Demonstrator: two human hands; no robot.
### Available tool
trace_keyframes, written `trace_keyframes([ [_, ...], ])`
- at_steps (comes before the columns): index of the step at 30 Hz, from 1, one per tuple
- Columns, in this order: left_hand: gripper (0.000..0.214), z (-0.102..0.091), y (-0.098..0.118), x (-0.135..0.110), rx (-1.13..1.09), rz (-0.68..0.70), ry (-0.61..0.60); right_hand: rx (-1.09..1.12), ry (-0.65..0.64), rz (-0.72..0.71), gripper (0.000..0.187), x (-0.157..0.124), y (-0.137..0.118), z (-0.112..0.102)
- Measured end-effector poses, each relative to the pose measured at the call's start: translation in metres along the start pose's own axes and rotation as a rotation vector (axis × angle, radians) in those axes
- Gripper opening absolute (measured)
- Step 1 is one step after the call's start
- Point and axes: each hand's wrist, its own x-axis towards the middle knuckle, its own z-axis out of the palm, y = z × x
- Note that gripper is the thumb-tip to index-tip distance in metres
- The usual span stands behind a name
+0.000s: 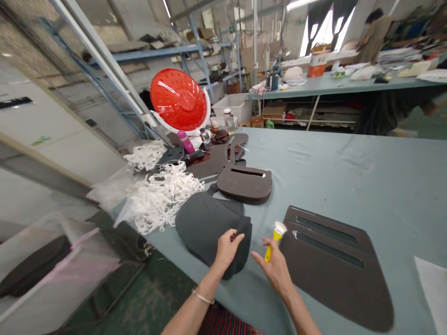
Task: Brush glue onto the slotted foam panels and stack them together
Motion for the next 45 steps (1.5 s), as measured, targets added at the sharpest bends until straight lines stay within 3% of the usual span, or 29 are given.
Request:
trace_keyframes([
  [2, 0.036, -0.002, 0.007, -0.002, -0.003, 0.040, -0.047, 0.082, -0.031, -0.019, 0.025, 0.003, -0.019, 0.027],
  [3, 0.037, -0.007, 0.007, -0.002, 0.065, 0.048, 0.003, 0.103, -0.013, -0.009, 0.020, 0.004, -0.024, 0.036],
  [6, 0.047, -0.031, -0.005, 0.002, 0.451, -0.059, 0.324, 0.123, 0.059, 0.011, 0.009, 0.001, -0.024, 0.044],
  [7, 0.054, -0.039, -0.011, 0.005, 0.565, -0.112, 0.381, 0.123, 0.071, 0.011, 0.009, -0.001, -0.022, 0.043],
  [9, 0.059, -0.051, -0.022, 0.010, 0.665, -0.171, 0.336, 0.119, 0.095, 0.029, 0.011, -0.005, -0.017, 0.037],
  [13, 0.049, -0.053, -0.031, 0.024, 0.631, -0.262, 0.078, 0.090, 0.179, 0.120, 0.016, -0.011, -0.006, 0.018],
  [16, 0.046, -0.031, -0.022, 0.031, 0.492, -0.188, -0.034, 0.033, 0.272, 0.180, 0.016, -0.019, 0.010, -0.009],
  [18, 0.046, -0.005, -0.012, 0.029, 0.333, -0.088, -0.101, -0.038, 0.344, 0.240, 0.015, -0.030, 0.025, -0.036],
  [22, 0.039, 0.069, 0.011, 0.013, 0.014, 0.038, -0.304, -0.237, 0.465, 0.386, 0.018, -0.062, 0.066, -0.100],
  [25, 0.038, 0.123, 0.022, -0.005, -0.105, 0.106, -0.457, -0.401, 0.539, 0.455, 0.020, -0.089, 0.098, -0.142],
  [29, 0.051, 0.167, 0.027, -0.023, -0.040, 0.196, -0.358, -0.554, 0.576, 0.546, 0.021, -0.117, 0.132, -0.172],
  [32, 0.056, 0.176, 0.028, -0.029, 0.026, 0.242, -0.277, -0.582, 0.580, 0.589, 0.018, -0.127, 0.146, -0.176],
  [41, 0.059, 0.173, 0.035, -0.032, 0.103, 0.287, -0.219, -0.645, 0.601, 0.598, 0.025, -0.129, 0.153, -0.174],
  [45, 0.045, 0.167, 0.040, -0.035, 0.181, 0.290, -0.241, -0.824, 0.574, 0.617, 0.021, -0.130, 0.151, -0.178],
])
